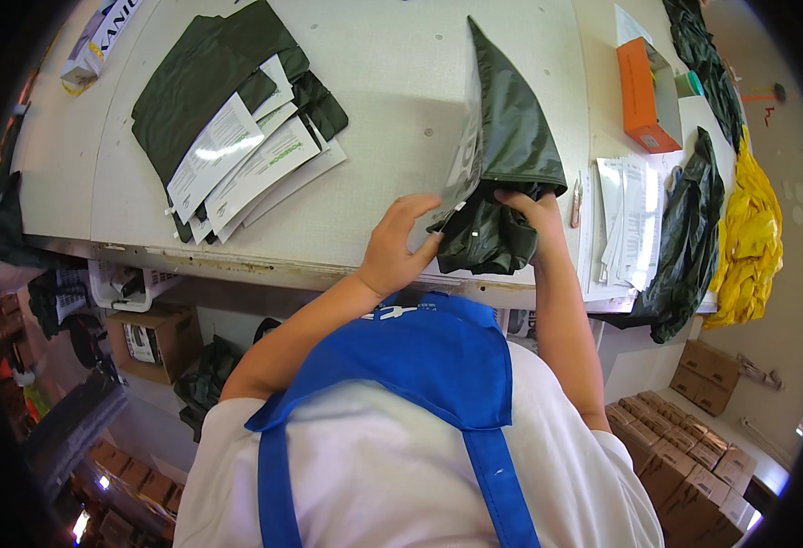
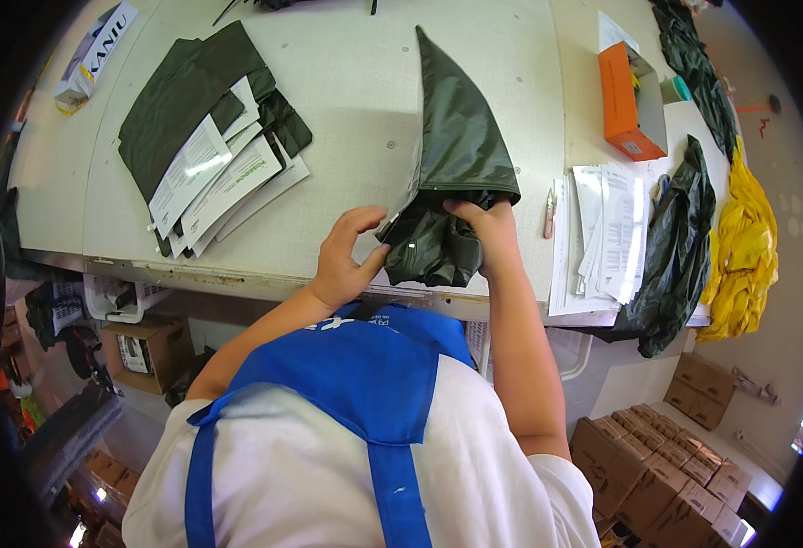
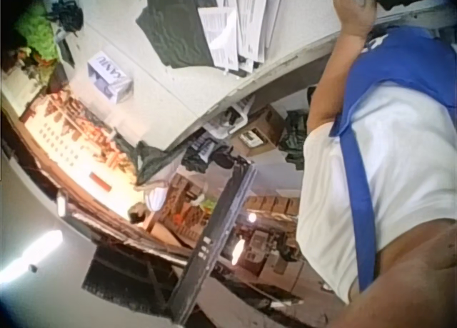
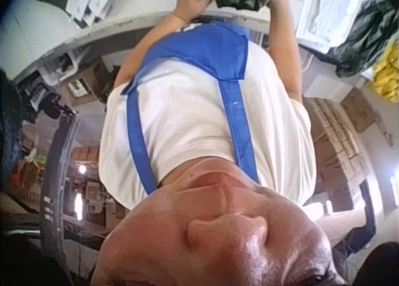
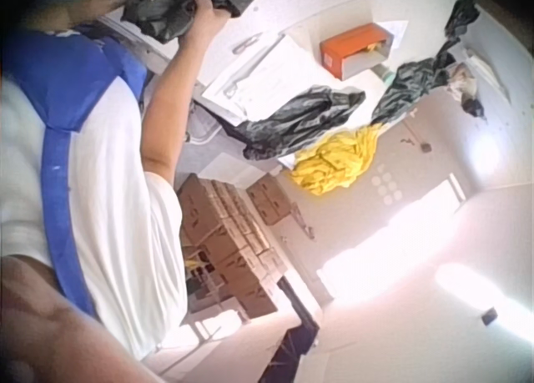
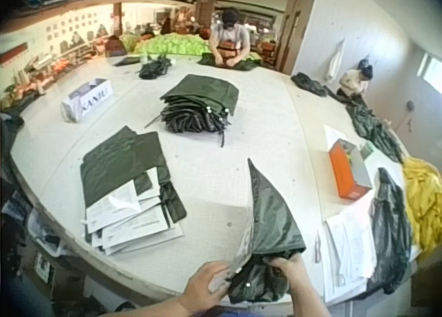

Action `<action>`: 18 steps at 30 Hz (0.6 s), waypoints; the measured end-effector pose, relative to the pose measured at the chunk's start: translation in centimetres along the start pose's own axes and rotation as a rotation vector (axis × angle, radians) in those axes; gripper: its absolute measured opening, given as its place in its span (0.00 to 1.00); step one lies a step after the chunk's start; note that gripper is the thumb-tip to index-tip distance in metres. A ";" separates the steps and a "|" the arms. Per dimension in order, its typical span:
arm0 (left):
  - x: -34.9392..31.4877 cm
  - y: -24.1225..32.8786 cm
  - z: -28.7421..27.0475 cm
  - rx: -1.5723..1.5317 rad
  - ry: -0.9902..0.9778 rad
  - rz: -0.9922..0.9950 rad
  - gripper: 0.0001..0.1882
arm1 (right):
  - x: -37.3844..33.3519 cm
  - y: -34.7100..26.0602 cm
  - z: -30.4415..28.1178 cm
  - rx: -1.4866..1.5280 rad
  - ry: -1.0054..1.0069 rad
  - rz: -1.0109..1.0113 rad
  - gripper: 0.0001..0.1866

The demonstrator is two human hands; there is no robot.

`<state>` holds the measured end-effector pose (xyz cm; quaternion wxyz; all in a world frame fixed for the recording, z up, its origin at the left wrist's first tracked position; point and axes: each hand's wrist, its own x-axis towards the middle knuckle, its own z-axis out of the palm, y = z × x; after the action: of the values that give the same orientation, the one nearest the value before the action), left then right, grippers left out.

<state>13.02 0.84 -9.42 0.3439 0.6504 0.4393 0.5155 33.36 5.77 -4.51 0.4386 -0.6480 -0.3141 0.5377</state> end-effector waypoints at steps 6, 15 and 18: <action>1.0 -3.2 1.0 -0.195 -0.156 -0.158 0.36 | -0.3 -1.4 0.1 0.155 -0.139 0.064 0.25; -1.9 -3.3 1.6 -0.461 -0.317 -0.486 0.36 | 0.9 0.3 0.6 0.078 0.001 -0.139 0.28; -2.2 -7.5 -0.1 -1.088 -0.375 -1.060 0.22 | 1.8 2.0 0.6 -0.310 -0.098 -0.025 0.35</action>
<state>11.12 1.63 -16.93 0.8832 0.1699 0.3113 0.3068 33.01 6.62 -7.10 0.3239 -0.6770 -0.4223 0.5083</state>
